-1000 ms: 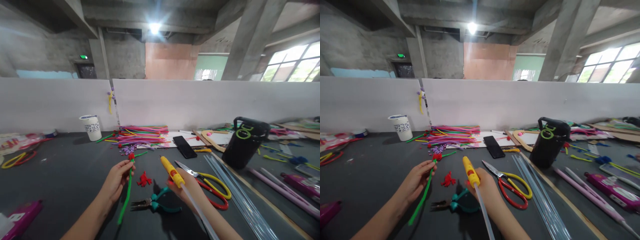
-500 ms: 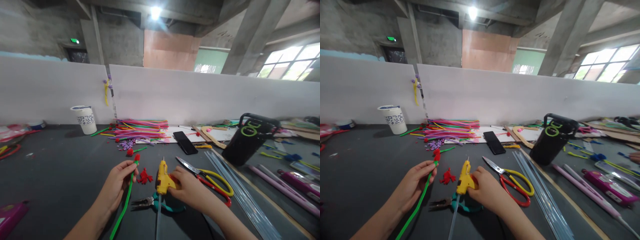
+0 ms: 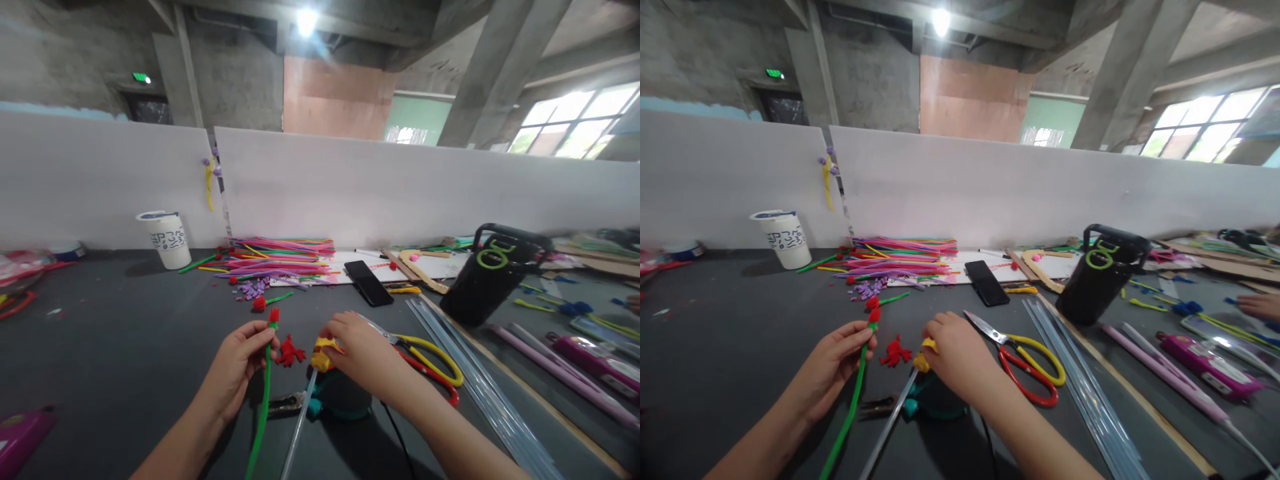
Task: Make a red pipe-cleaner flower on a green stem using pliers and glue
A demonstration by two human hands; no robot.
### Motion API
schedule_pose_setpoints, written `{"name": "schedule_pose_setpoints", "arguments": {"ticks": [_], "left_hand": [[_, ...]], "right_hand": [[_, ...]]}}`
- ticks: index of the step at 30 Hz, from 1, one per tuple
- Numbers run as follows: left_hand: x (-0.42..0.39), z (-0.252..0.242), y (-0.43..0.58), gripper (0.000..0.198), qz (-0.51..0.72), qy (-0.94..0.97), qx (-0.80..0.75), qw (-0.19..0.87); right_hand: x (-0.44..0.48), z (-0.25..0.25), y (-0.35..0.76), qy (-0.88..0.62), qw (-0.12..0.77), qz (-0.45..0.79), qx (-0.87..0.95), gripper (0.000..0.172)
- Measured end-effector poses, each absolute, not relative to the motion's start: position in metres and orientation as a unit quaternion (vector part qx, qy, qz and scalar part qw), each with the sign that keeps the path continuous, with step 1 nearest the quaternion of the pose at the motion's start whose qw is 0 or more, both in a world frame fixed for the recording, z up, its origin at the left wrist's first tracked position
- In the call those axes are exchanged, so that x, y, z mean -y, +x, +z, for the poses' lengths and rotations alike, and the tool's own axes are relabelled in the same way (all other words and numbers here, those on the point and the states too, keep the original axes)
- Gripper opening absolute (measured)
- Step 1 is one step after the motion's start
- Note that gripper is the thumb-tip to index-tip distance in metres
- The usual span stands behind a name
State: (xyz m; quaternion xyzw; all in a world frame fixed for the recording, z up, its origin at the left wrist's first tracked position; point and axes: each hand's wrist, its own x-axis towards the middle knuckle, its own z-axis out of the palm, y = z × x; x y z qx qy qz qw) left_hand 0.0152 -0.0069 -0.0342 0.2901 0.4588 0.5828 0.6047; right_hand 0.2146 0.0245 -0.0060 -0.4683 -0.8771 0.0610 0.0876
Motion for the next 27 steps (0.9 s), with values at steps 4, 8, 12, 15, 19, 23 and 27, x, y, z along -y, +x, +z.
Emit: {"name": "schedule_pose_setpoints", "arguments": {"ticks": [4, 8, 12, 15, 19, 23, 27], "left_hand": [[0.006, -0.031, 0.013, 0.024, 0.59, 0.298, -0.45, 0.6], [0.006, -0.03, 0.011, 0.022, 0.603, 0.307, -0.429, 0.599], [0.007, -0.03, 0.01, 0.017, 0.607, 0.322, -0.414, 0.597], [0.009, -0.029, 0.011, 0.015, 0.609, 0.329, -0.409, 0.594], [0.012, -0.026, 0.013, 0.015, 0.606, 0.341, -0.403, 0.595], [0.016, -0.023, 0.018, 0.012, 0.595, 0.355, -0.396, 0.602], [0.024, -0.02, 0.026, 0.013, 0.578, 0.365, -0.392, 0.616]], "right_hand": [[-0.032, -0.009, 0.178, -0.4, 0.047, 0.043, 0.914, 0.009], [-0.037, -0.023, 0.148, -0.359, 0.016, 0.036, 0.932, 0.016], [-0.037, -0.039, 0.127, -0.354, 0.017, 0.035, 0.935, 0.02], [-0.038, -0.046, 0.119, -0.354, 0.036, 0.056, 0.933, 0.021], [-0.042, -0.04, 0.126, -0.375, 0.088, 0.13, 0.914, 0.02], [-0.039, -0.016, 0.155, -0.439, 0.202, 0.224, 0.846, 0.007], [-0.023, -0.002, 0.185, -0.448, 0.308, 0.342, 0.766, 0.017]]}}
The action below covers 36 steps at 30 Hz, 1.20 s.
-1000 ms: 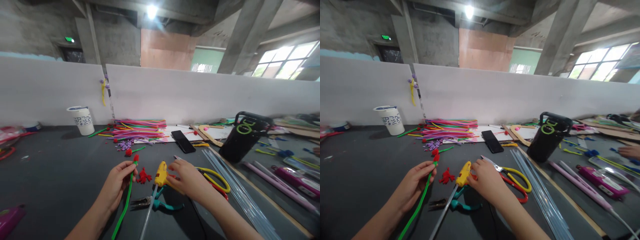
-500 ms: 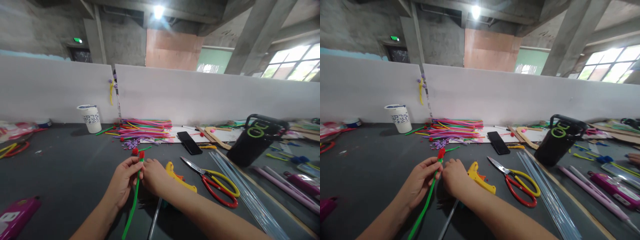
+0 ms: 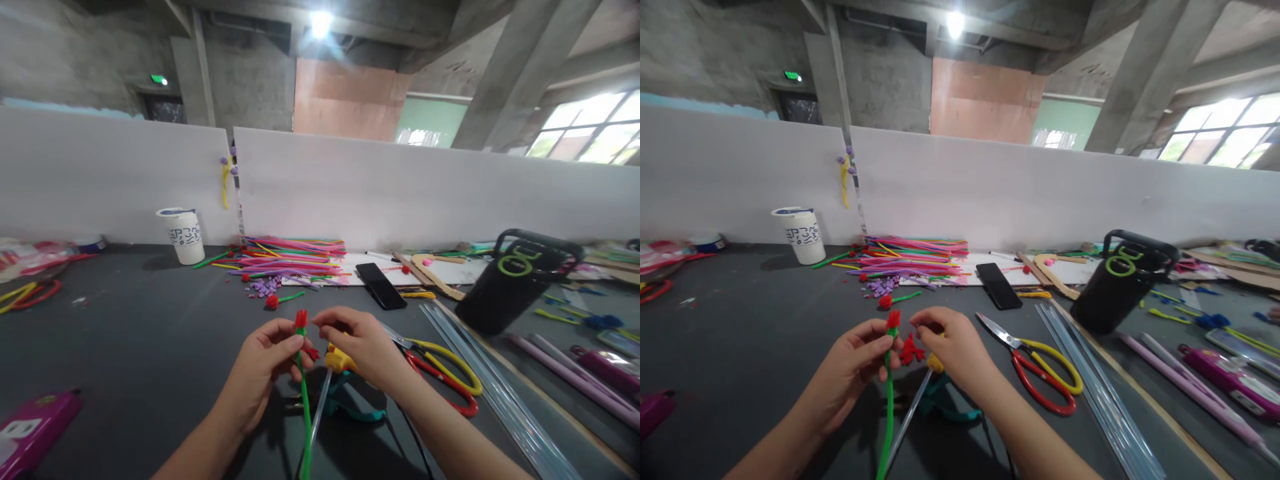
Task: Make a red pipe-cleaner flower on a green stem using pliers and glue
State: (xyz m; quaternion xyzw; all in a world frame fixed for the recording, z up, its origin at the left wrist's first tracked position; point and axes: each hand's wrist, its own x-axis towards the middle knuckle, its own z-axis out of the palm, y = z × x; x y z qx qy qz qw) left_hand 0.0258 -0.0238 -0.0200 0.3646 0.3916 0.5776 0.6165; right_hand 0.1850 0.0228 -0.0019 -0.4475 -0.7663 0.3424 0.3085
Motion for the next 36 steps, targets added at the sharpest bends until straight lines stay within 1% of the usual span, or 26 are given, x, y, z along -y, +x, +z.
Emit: {"name": "schedule_pose_setpoints", "arguments": {"ticks": [3, 6, 9, 12, 15, 16, 18, 20, 22, 24, 25, 26, 32, 36], "left_hand": [[0.031, -0.018, 0.032, 0.013, 0.563, 0.391, -0.402, 0.607], [0.039, -0.016, 0.035, 0.01, 0.547, 0.436, -0.44, 0.563], [0.047, -0.014, 0.039, 0.005, 0.56, 0.498, -0.463, 0.473], [0.055, -0.013, 0.044, 0.008, 0.591, 0.538, -0.465, 0.382], [0.058, -0.008, 0.042, 0.006, 0.652, 0.503, -0.488, 0.29], [0.057, -0.006, 0.039, 0.007, 0.664, 0.482, -0.497, 0.284], [0.052, -0.004, 0.031, 0.011, 0.655, 0.446, -0.516, 0.326], [0.045, -0.005, 0.026, 0.019, 0.626, 0.432, -0.501, 0.413], [0.039, -0.01, 0.027, 0.025, 0.597, 0.403, -0.473, 0.508], [0.036, -0.017, 0.035, 0.024, 0.545, 0.385, -0.444, 0.599], [0.036, -0.021, 0.039, 0.022, 0.528, 0.38, -0.431, 0.626], [0.037, -0.023, 0.044, 0.021, 0.52, 0.375, -0.421, 0.642], [0.038, -0.029, 0.051, 0.014, 0.535, 0.309, -0.393, 0.682], [0.033, -0.029, 0.046, 0.011, 0.543, 0.264, -0.384, 0.698]], "right_hand": [[-0.01, -0.001, 0.197, -0.436, 0.357, 0.422, 0.71, 0.015], [0.0, -0.003, 0.202, -0.422, 0.387, 0.473, 0.669, 0.016], [0.007, -0.004, 0.205, -0.393, 0.414, 0.536, 0.622, 0.016], [0.011, -0.006, 0.209, -0.372, 0.429, 0.592, 0.572, 0.014], [0.012, -0.006, 0.213, -0.36, 0.437, 0.616, 0.548, 0.013], [0.012, -0.006, 0.214, -0.358, 0.442, 0.616, 0.545, 0.012], [0.012, -0.006, 0.215, -0.358, 0.453, 0.613, 0.54, 0.01], [0.013, -0.006, 0.213, -0.364, 0.449, 0.617, 0.534, 0.009], [0.016, -0.008, 0.209, -0.369, 0.427, 0.63, 0.532, 0.009], [0.019, -0.01, 0.204, -0.378, 0.398, 0.637, 0.542, 0.007], [0.02, -0.012, 0.203, -0.385, 0.388, 0.628, 0.555, 0.005], [0.02, -0.013, 0.202, -0.394, 0.382, 0.61, 0.572, 0.004], [0.016, -0.018, 0.206, -0.417, 0.364, 0.476, 0.683, 0.019], [0.017, -0.02, 0.202, -0.409, 0.341, 0.427, 0.731, 0.018]]}}
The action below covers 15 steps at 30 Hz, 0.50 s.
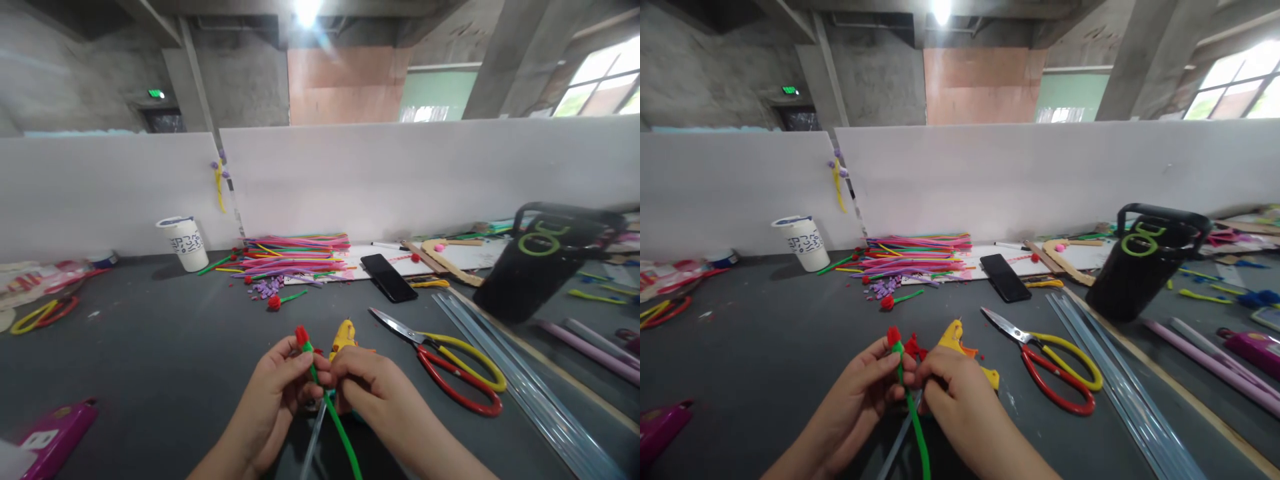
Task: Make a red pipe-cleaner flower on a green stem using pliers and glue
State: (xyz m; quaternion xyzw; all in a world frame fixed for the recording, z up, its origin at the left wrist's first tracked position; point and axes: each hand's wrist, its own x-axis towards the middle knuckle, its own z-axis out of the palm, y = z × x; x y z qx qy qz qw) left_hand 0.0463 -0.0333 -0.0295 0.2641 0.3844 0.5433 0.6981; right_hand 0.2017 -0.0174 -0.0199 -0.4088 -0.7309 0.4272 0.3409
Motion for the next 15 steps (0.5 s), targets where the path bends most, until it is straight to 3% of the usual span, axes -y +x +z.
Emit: {"name": "schedule_pose_setpoints", "arguments": {"ticks": [7, 11, 15], "left_hand": [[0.033, -0.0287, 0.0438, 0.004, 0.538, 0.28, -0.368, 0.705], [0.0355, -0.0279, 0.0455, 0.007, 0.541, 0.281, -0.377, 0.697], [0.0371, -0.025, 0.0486, 0.011, 0.519, 0.28, -0.377, 0.714]], "right_hand": [[0.0158, -0.0219, 0.1993, -0.429, 0.349, 0.586, 0.592, 0.007], [0.0143, -0.0201, 0.2036, -0.448, 0.424, 0.509, 0.601, 0.019], [0.0188, -0.0232, 0.2059, -0.439, 0.43, 0.465, 0.637, 0.017]]}}
